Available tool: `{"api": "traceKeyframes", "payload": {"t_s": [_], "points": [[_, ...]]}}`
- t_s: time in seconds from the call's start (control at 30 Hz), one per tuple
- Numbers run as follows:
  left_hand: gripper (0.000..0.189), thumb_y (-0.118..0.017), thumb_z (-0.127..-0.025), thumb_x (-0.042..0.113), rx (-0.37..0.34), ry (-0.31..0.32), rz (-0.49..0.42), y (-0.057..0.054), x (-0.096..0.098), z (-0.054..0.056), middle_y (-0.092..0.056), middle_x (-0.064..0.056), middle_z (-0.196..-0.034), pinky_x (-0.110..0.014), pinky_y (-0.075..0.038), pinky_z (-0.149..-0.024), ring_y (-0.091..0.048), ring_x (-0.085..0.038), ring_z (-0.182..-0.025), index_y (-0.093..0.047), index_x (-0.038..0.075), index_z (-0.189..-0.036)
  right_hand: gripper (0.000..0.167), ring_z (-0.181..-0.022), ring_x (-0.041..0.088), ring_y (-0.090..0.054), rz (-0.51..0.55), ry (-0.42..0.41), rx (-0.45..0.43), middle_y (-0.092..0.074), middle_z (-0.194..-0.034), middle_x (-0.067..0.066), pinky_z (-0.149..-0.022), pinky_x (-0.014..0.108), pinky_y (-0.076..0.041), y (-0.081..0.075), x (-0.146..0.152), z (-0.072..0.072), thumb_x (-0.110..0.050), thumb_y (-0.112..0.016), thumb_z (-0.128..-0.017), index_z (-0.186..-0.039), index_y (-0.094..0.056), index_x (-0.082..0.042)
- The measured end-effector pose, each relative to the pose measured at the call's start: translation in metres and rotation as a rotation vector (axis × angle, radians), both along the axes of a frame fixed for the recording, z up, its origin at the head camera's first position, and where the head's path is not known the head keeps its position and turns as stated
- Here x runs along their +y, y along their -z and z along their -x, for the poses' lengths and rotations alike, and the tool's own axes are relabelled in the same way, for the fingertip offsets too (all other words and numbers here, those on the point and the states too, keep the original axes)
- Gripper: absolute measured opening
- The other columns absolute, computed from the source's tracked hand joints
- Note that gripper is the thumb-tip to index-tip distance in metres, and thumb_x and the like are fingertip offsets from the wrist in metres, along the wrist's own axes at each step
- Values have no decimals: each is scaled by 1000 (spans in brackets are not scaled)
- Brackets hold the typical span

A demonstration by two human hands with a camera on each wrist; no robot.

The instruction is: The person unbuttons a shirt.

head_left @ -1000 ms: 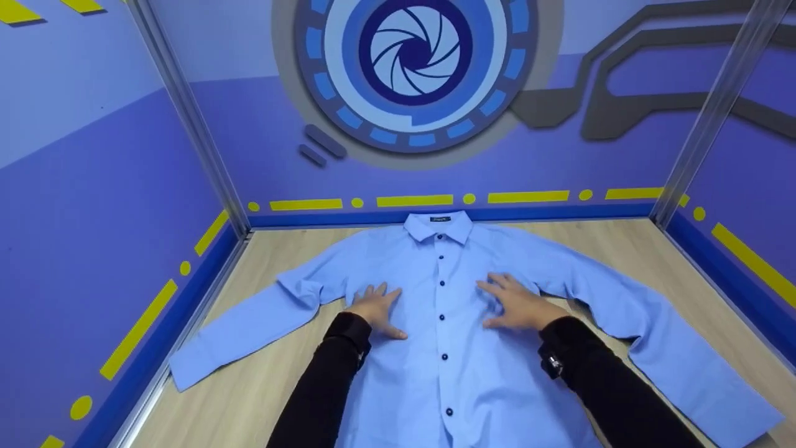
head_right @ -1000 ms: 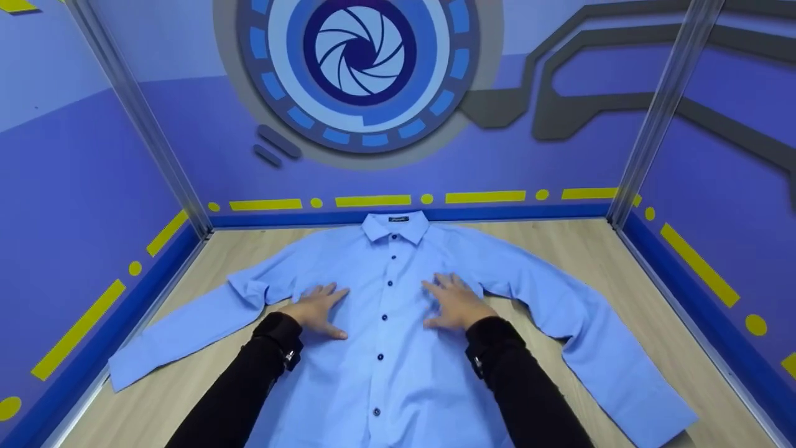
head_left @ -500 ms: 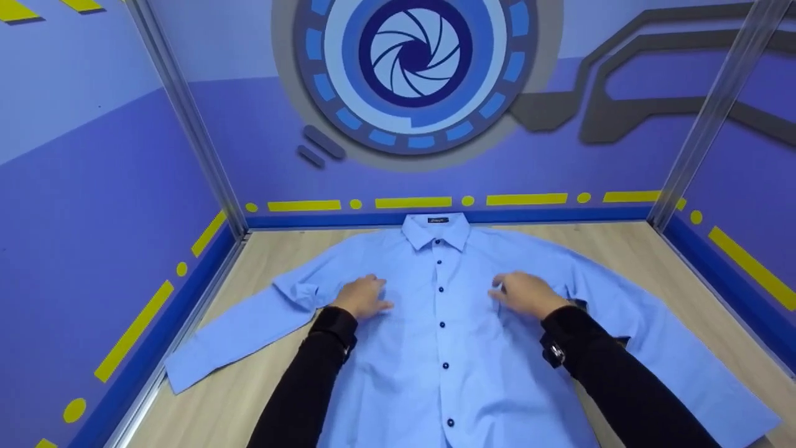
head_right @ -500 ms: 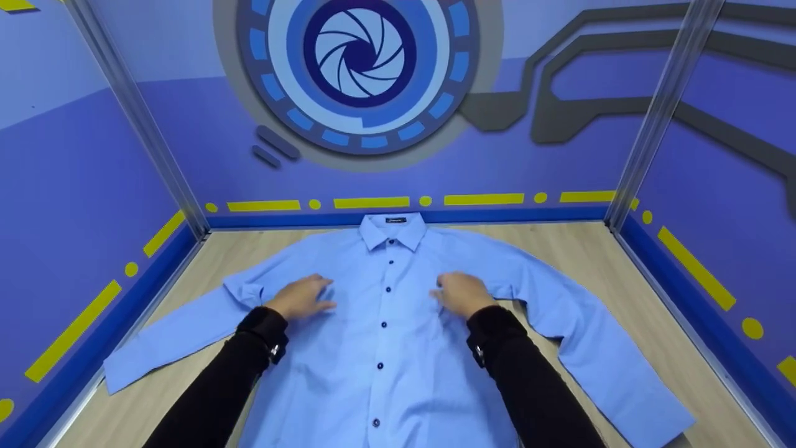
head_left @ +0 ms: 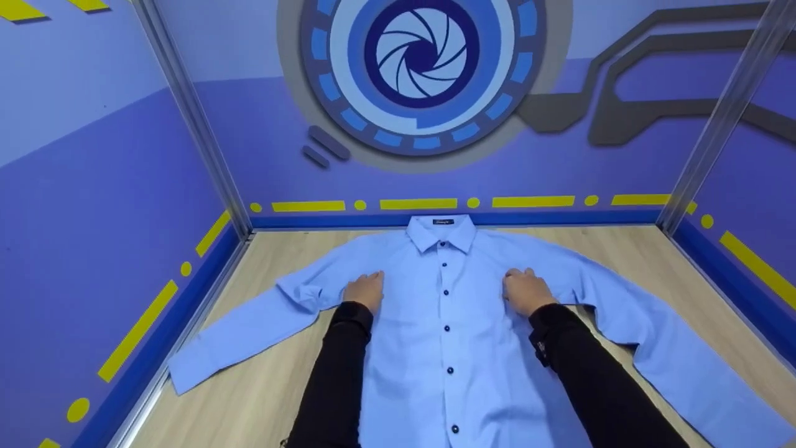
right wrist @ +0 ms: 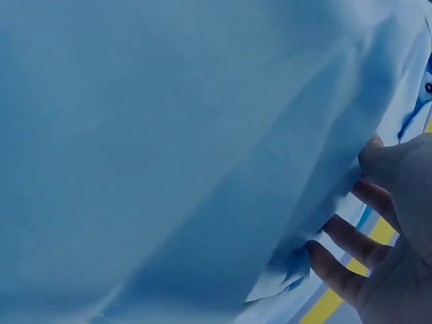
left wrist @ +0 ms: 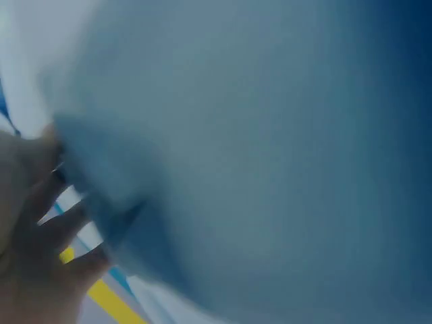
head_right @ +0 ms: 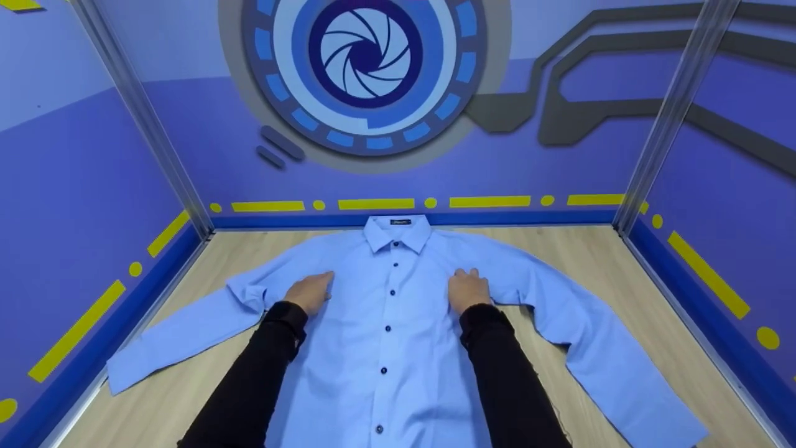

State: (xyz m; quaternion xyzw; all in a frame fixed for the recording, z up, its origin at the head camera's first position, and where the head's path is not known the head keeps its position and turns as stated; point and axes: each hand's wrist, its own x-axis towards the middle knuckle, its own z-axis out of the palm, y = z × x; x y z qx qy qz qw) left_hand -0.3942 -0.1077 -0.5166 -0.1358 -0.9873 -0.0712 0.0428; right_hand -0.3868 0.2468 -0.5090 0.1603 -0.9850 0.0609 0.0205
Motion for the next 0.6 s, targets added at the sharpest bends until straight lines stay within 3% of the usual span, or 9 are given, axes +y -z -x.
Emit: {"api": "traceKeyframes", "payload": {"t_s": [0.07, 0.13, 0.23, 0.3, 0.37, 0.47, 0.6], "points": [[13, -73, -91, 6, 92, -1, -33, 6, -2, 1, -72, -12, -103, -46, -55, -85, -68, -33, -98, -70, 5, -104, 10, -93, 46, -61, 29, 9, 67, -65, -104, 20, -74, 58, -54, 5, 1, 2, -6, -68, -91, -95, -71, 3], [13, -82, -81, 7, 198, 12, -70, 8, -3, 5, -71, -10, -82, -44, -56, -75, -69, -32, -81, -69, 7, -84, 6, -85, 42, -64, 79, 16, 103, -66, -92, 17, -72, 56, -55, 5, 4, 3, -4, -71, -87, -86, -69, 2], [15, -89, -72, 10, 303, 26, -115, 8, -5, 12, -72, -7, -76, -43, -56, -71, -69, -29, -75, -74, 8, -76, 4, -80, 37, -66, 158, 31, 104, -65, -83, 14, -73, 53, -55, 1, 9, 2, 0, -70, -84, -81, -68, 1], [20, -91, -71, 13, 301, 32, -164, 5, -8, 15, -69, -3, -68, -39, -53, -65, -66, -24, -67, -72, 9, -67, 5, -80, 34, -65, 193, 41, 52, -66, -83, 12, -75, 51, -54, -4, 13, 2, 2, -69, -85, -80, -67, -1], [35, -90, -74, 16, 256, 30, -216, -2, -13, 17, -58, 0, -59, -34, -45, -59, -56, -20, -58, -60, 10, -57, 7, -80, 32, -64, 206, 49, -5, -65, -83, 11, -76, 50, -53, -12, 16, 2, 0, -70, -87, -82, -66, -2], [46, -85, -80, 16, 230, 23, -243, -18, -20, 20, -47, 0, -57, -35, -36, -57, -48, -20, -55, -45, 13, -57, 9, -80, 30, -62, 202, 53, -41, -64, -85, 12, -74, 48, -51, -27, 17, 7, -3, -70, -91, -87, -62, -3], [21, -76, -88, 8, 333, 43, -184, -45, -24, 29, -67, -8, -73, -40, -51, -64, -65, -27, -69, -63, 7, -73, 11, -84, 36, -63, 249, 69, 18, -67, -94, 20, -76, 51, -50, -50, 18, 17, -2, -69, -90, -98, -63, 4]]}}
